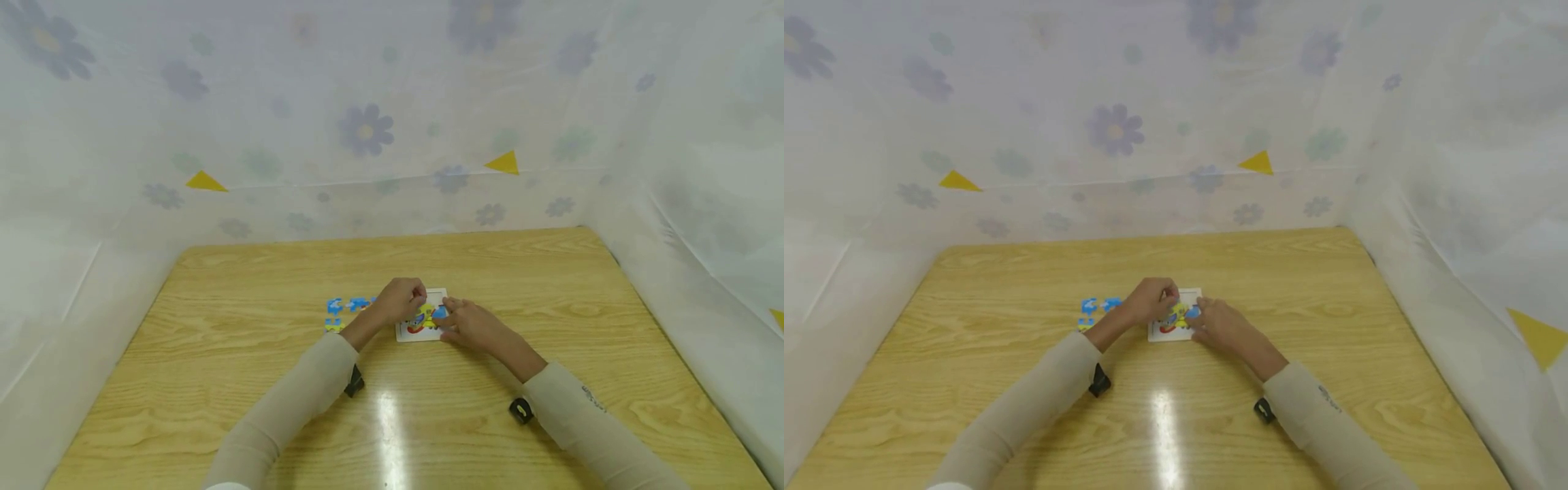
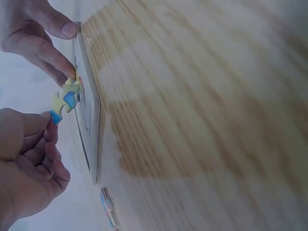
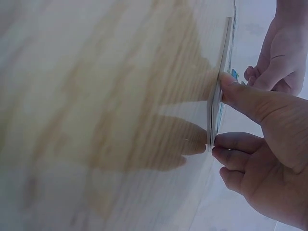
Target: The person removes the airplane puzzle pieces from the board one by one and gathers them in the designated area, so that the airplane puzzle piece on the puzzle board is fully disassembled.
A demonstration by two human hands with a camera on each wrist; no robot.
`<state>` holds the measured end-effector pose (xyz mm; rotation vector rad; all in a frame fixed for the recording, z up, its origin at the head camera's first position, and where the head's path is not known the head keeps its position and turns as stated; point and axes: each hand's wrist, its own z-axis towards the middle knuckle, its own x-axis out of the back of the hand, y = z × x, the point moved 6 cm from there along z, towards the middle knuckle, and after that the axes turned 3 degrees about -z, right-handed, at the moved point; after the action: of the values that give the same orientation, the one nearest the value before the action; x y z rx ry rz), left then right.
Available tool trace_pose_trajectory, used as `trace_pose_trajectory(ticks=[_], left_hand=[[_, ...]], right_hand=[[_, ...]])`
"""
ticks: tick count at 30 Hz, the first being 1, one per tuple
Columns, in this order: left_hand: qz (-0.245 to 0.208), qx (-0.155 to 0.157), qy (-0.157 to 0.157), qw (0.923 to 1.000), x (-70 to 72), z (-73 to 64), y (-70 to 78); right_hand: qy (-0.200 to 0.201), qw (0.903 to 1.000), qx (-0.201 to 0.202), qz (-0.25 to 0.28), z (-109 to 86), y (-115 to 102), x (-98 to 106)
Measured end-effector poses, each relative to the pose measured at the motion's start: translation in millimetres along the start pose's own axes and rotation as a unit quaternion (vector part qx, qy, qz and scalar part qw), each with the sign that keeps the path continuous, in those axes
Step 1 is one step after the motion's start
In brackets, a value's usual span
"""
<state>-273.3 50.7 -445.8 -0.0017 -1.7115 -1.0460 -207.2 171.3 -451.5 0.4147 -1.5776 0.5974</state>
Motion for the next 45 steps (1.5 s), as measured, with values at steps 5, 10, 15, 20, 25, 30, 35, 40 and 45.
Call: trace_pose_trajectory(ticks=[5, 10, 15, 20, 25, 30, 35, 40, 45], left_hand=[[-0.012, 0.002, 0.0, 0.9999, -0.7, -0.7, -0.2], [-0.023, 0.005, -0.004, 0.9997, -0.3, -1.4, -1.4], [-0.028, 0.013, -0.013, 0.9995, -0.1, -1.6, -5.2], [-0.035, 0.021, -0.018, 0.999, 2.8, -5.2, -7.9], [-0.047, 0.03, -0.024, 0.9982, 6.7, -12.8, -12.7], [-0.063, 0.029, -0.021, 0.9974, 11.8, -19.6, -17.9], [-0.074, 0.026, -0.015, 0.9968, 15.6, -24.1, -24.3], [-0.058, 0.023, -0.011, 0.998, 21.7, -28.7, -30.1], [-0.056, 0.031, -0.007, 0.998, 29.6, -34.4, -36.5]], right_hand=[[0.004, 1.0, -0.006, 0.003, -1.0, -1, 3], [0.007, 1.0, -0.003, 0.004, -1.1, -2, 3], [0.011, 0.9999, 0.003, 0.004, -1.6, -2, 4], [0.014, 0.9999, 0.009, 0.0, -1.7, -3, 5], [0.004, 1.0, 0.001, 0.008, -1.4, -3, 5], [-0.002, 1.0, -0.004, 0.003, -2.1, -3, 4], [-0.007, 0.9998, -0.009, 0.014, -2.2, -2, 4], [-0.012, 0.9996, -0.016, 0.019, -1.5, -2, 2], [-0.018, 0.9991, -0.022, 0.03, -1.3, -1, 1]])
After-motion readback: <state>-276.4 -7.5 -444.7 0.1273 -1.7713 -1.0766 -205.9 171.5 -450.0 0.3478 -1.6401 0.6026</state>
